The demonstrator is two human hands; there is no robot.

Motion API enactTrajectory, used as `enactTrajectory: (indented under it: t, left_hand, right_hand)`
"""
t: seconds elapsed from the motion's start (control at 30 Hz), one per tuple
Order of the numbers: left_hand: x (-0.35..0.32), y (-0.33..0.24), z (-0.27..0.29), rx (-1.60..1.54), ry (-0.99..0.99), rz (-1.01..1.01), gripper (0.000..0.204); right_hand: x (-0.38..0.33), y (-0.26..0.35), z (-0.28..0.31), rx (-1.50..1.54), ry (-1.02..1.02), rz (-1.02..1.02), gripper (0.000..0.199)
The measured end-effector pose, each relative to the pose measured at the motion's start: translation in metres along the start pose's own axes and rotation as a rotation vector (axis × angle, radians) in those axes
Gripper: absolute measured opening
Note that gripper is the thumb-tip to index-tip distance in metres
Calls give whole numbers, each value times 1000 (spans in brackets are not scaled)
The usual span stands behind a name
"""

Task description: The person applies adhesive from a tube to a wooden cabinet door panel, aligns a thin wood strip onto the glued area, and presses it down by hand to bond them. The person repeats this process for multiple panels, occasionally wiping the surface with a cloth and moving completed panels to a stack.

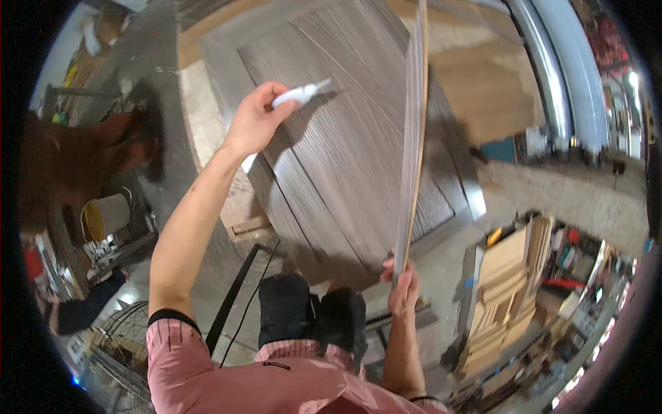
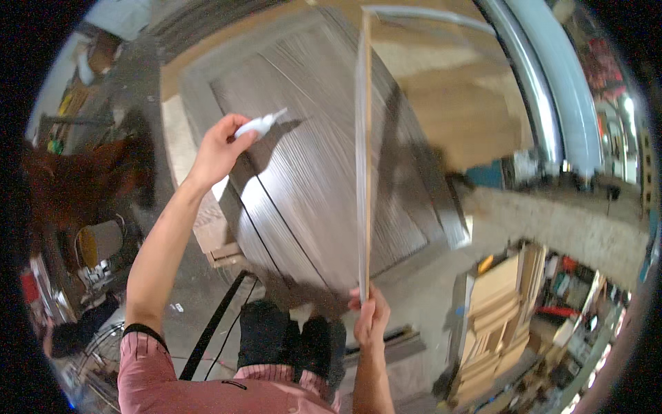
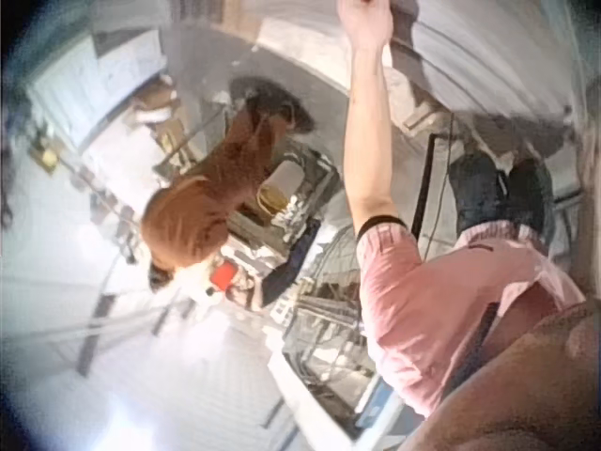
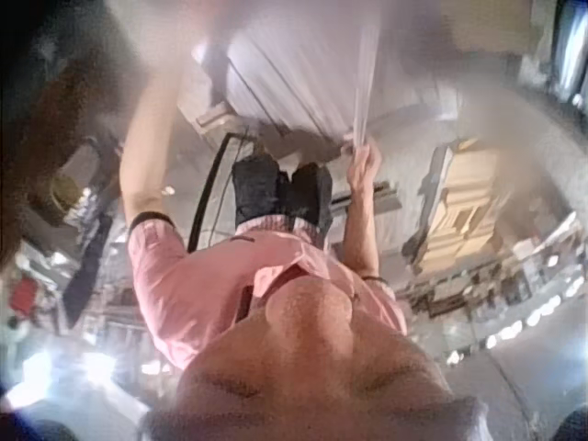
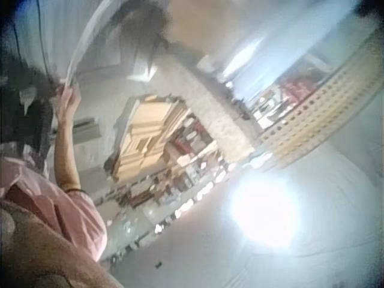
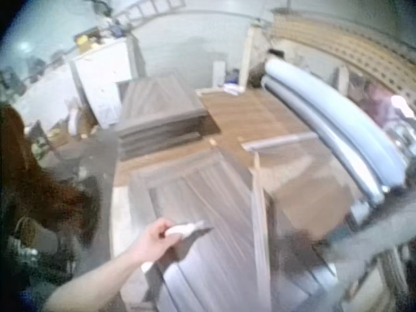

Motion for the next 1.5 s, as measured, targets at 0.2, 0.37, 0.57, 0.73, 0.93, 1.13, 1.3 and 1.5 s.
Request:
enactTrajectory:
  t: [0.2, 0.37, 0.57, 0.73, 0.93, 1.13, 1.3, 1.5]
  left_hand:
    - [-105, -16, -68, 283, 639, -3, 16]
    - [-137, -11, -101, 465, 817, -419, 18]
    - [-157, -8, -125, 642, 974, -586, 21]
    - [-163, -9, -130, 702, 948, -638, 24]
    - [-163, -12, -131, 704, 978, -611, 21]
    - [-153, -19, -110, 608, 836, -578, 20]
    - [-142, 0, -60, 245, 648, -245, 26]
    - [-125, 71, 37, -370, -322, 157, 24]
  right_hand:
    - [9, -9, 24, -73, -23, -68, 69]
    - [2, -17, 31, -64, -107, -80, 75]
    - [-6, -17, 28, -46, -181, -93, 77]
    - [-11, -25, 32, -62, -129, -63, 76]
    - [-13, -25, 31, -107, -98, -36, 72]
    - [-12, -18, 30, -156, -83, -38, 66]
    - [-13, -1, 34, -241, -46, -90, 62]
    - [-5, 17, 13, -319, -32, -14, 51]
Point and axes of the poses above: each hand's wrist, its own x-axis towards the middle knuckle, its own z-axis out of the back of the hand, y = z × x, the point moved 2 cm from there along x, towards the middle knuckle, and after that the axes turned 1 degree about -z, right-handed, at the moved point
